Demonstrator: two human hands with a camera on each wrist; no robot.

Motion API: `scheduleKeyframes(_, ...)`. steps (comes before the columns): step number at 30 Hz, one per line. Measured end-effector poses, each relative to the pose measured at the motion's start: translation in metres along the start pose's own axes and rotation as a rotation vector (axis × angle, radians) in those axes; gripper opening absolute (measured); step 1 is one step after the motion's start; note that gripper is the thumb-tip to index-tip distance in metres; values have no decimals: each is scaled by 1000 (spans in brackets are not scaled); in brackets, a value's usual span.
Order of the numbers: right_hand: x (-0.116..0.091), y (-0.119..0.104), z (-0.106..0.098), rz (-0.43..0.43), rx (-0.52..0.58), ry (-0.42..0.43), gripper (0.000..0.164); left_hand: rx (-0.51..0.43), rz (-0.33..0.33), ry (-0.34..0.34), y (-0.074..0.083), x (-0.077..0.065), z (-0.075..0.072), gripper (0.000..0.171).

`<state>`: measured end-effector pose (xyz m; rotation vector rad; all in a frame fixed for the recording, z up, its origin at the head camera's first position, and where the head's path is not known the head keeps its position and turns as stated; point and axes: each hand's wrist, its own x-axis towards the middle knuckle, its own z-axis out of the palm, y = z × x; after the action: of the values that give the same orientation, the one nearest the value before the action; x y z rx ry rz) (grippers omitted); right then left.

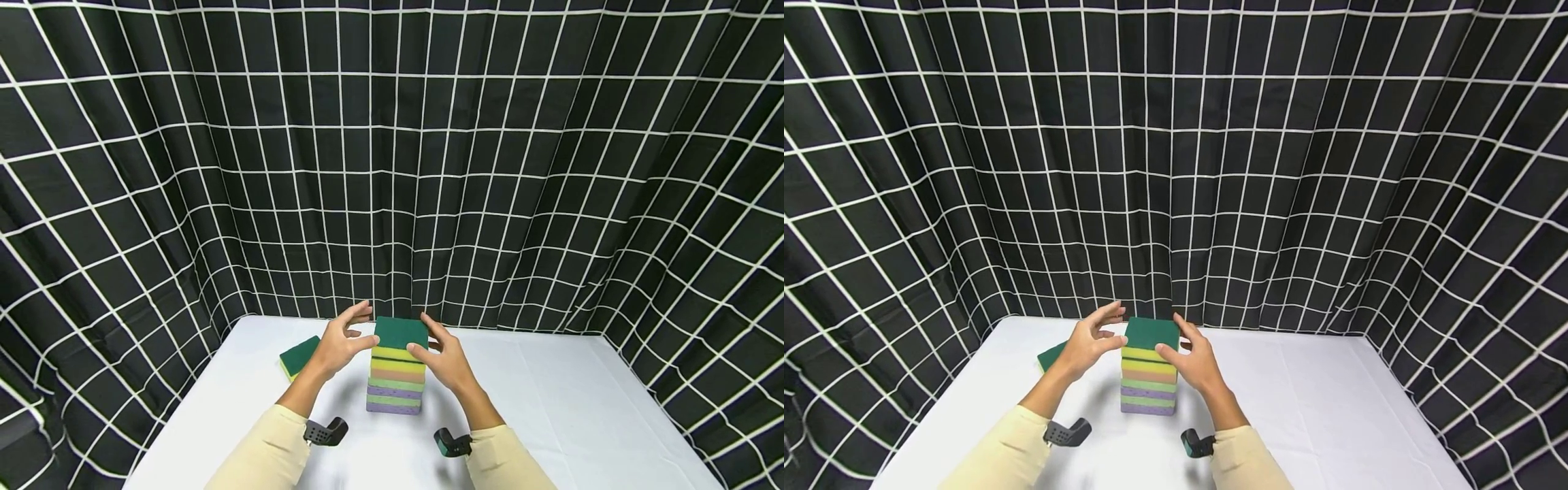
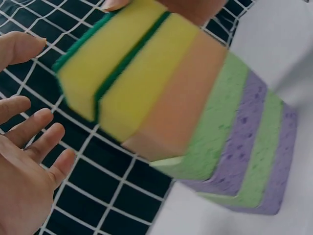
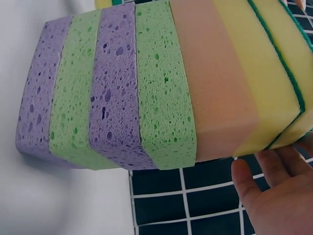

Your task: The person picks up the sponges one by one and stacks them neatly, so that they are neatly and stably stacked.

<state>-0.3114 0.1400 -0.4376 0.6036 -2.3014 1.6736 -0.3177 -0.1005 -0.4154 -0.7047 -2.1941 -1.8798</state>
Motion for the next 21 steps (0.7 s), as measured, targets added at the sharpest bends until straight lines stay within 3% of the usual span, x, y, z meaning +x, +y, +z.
scheduleKeyframes(7,-1,0,-2,19,-1,-6,69,42,69,153,22,-2,-31,66)
scheduleKeyframes(14,-8,-36,-7,7,4,-31,67,145,147,301,65,-13,-60,62)
scheduleKeyframes(18,-8,-34,-7,15,4,-33,68,182,137,374,66,-19,-73,60)
scheduleKeyframes(21,-8,-32,-7,17,13,-34,68,170,112,411,51,-22,-81,60)
